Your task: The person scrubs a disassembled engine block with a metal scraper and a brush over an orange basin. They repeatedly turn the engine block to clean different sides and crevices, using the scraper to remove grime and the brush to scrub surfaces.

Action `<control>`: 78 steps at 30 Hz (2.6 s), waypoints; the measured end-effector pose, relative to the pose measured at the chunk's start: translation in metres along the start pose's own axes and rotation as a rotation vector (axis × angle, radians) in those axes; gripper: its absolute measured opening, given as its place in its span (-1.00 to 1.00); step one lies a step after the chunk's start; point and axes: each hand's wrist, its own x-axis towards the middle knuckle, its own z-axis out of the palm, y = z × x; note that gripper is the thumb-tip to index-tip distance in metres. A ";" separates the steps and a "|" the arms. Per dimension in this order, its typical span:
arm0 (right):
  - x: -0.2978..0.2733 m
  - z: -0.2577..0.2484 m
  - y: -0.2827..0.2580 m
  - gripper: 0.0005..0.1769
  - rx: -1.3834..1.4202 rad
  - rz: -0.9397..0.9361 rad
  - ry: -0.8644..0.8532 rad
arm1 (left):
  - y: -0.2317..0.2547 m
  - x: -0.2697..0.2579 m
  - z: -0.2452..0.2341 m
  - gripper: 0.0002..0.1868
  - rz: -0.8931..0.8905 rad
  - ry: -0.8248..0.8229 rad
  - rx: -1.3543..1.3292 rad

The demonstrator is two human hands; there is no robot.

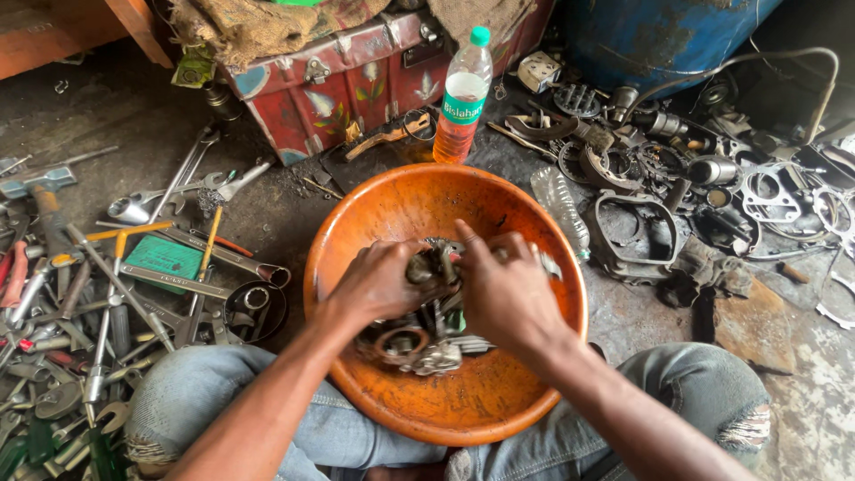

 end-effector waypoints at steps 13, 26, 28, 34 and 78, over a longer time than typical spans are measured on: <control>-0.016 0.027 0.011 0.31 0.229 -0.086 -0.069 | 0.021 -0.013 0.007 -0.35 0.014 0.160 -0.014; 0.007 0.026 0.013 0.36 0.170 0.050 -0.198 | 0.015 -0.006 0.008 -0.33 -0.133 0.090 0.027; 0.002 0.030 0.017 0.31 0.197 0.017 -0.171 | 0.017 -0.007 0.003 -0.29 -0.149 0.062 -0.026; -0.010 0.035 0.013 0.14 0.151 -0.124 -0.088 | 0.005 -0.009 0.006 -0.30 -0.093 0.126 -0.091; 0.019 0.064 0.067 -0.19 -0.115 -0.597 -0.007 | -0.048 0.011 0.029 -0.52 -0.180 0.049 -0.210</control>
